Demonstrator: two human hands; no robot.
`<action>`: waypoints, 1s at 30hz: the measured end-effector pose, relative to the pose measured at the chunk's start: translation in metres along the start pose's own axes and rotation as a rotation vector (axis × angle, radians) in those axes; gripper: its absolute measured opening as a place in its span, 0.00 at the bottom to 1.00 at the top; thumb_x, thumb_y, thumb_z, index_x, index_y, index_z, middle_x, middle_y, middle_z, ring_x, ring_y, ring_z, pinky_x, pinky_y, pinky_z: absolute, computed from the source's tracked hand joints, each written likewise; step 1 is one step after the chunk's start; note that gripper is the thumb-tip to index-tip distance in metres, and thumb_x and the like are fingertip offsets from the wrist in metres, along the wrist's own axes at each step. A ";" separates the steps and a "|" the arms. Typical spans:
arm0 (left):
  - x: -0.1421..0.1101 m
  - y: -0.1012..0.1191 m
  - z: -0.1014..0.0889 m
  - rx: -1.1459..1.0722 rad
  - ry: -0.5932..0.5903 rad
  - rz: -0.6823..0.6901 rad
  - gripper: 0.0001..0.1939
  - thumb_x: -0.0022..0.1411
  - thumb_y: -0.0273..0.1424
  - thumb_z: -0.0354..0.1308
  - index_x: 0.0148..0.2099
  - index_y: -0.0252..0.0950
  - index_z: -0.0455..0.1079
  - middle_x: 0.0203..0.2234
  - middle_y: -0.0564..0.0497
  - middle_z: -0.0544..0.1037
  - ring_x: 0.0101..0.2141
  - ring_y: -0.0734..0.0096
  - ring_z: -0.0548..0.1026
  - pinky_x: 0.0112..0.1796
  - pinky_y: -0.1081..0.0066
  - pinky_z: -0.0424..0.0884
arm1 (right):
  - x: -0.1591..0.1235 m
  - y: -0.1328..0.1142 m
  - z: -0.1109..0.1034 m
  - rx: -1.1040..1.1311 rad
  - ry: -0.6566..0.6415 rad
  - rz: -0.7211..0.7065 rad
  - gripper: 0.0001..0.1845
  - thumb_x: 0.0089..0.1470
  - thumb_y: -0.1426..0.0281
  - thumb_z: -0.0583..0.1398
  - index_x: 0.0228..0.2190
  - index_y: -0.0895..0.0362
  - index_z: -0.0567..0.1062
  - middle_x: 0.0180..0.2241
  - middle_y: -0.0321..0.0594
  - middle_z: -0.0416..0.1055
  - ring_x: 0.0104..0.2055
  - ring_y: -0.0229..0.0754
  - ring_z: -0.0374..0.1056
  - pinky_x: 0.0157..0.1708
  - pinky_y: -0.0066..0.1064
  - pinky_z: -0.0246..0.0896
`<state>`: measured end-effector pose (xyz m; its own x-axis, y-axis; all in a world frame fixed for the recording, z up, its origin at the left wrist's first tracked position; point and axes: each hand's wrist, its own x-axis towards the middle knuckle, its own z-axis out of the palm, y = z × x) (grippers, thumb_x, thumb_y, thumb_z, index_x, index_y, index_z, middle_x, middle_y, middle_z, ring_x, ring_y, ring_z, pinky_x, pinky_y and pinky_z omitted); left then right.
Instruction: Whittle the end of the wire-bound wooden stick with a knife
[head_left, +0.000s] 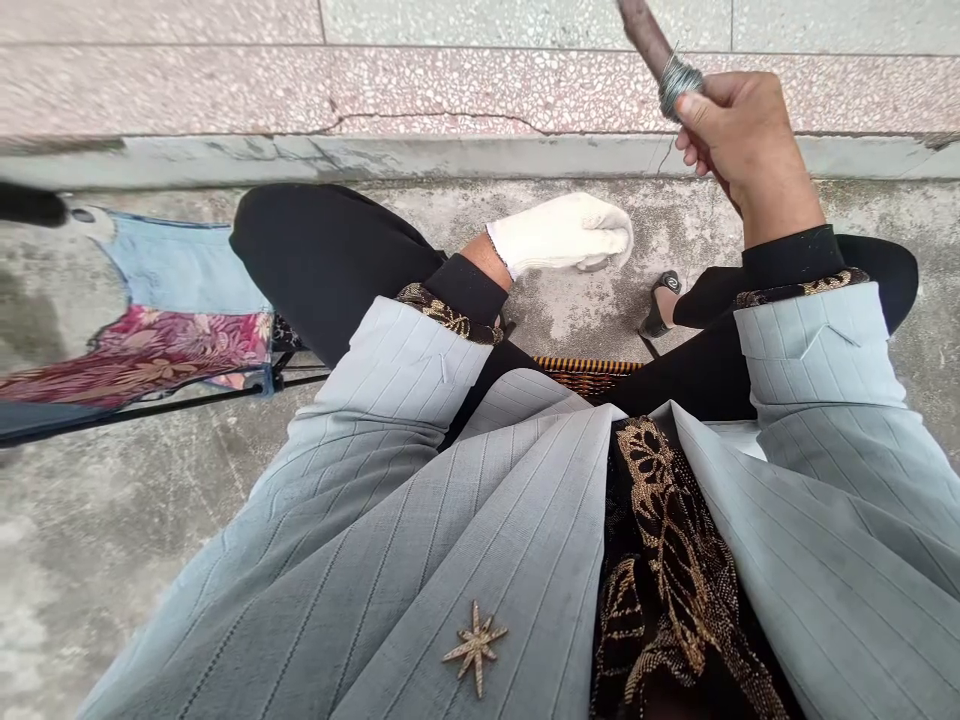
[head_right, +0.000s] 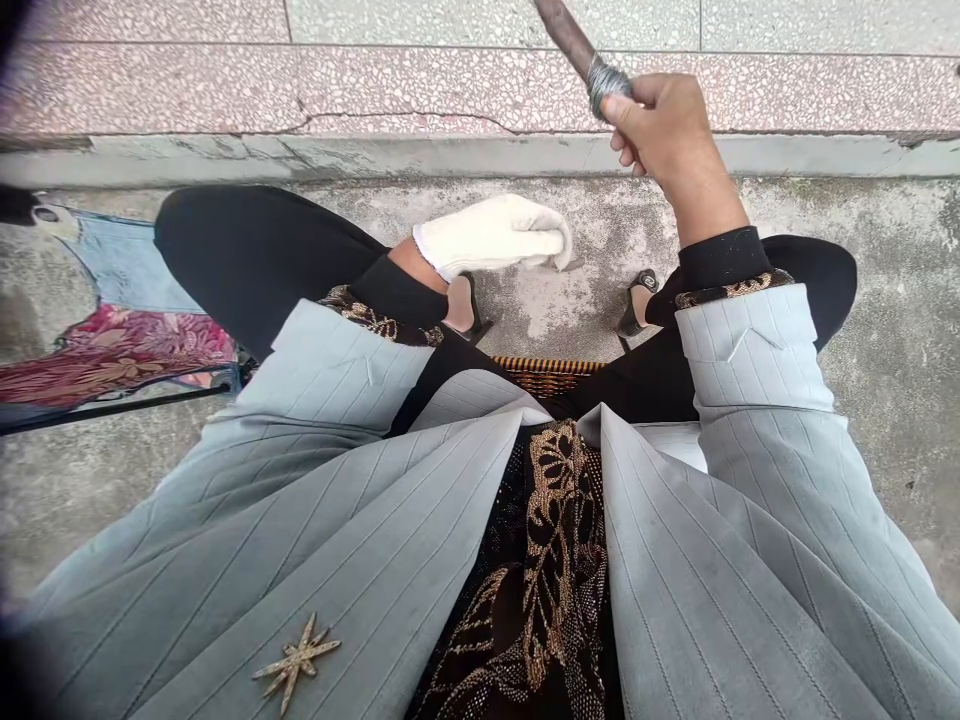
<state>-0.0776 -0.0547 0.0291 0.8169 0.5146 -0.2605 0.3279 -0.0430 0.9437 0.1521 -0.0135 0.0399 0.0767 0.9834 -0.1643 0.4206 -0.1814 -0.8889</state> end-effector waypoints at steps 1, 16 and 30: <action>0.000 0.001 -0.001 -0.004 0.009 0.018 0.13 0.67 0.36 0.55 0.36 0.32 0.73 0.24 0.51 0.71 0.23 0.77 0.65 0.27 0.74 0.58 | 0.000 0.001 0.000 -0.059 -0.002 0.018 0.08 0.61 0.78 0.62 0.29 0.61 0.77 0.19 0.34 0.67 0.17 0.32 0.60 0.16 0.26 0.51; 0.006 -0.023 -0.024 0.019 0.458 0.147 0.10 0.64 0.36 0.55 0.31 0.39 0.70 0.26 0.52 0.73 0.28 0.73 0.64 0.30 0.71 0.59 | -0.005 -0.010 -0.012 -0.705 -1.000 0.064 0.16 0.61 0.58 0.66 0.35 0.58 0.83 0.25 0.34 0.73 0.24 0.32 0.59 0.31 0.30 0.57; 0.016 -0.020 0.010 -0.012 0.192 0.063 0.13 0.69 0.34 0.53 0.33 0.34 0.73 0.22 0.52 0.70 0.22 0.76 0.65 0.26 0.73 0.58 | -0.019 -0.014 0.002 0.327 -0.073 -0.130 0.14 0.67 0.72 0.58 0.27 0.57 0.71 0.23 0.37 0.68 0.20 0.33 0.59 0.19 0.28 0.50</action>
<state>-0.0660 -0.0545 0.0041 0.7299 0.6650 -0.1582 0.2727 -0.0710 0.9595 0.1431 -0.0296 0.0548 -0.0283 0.9978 -0.0600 0.1097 -0.0566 -0.9924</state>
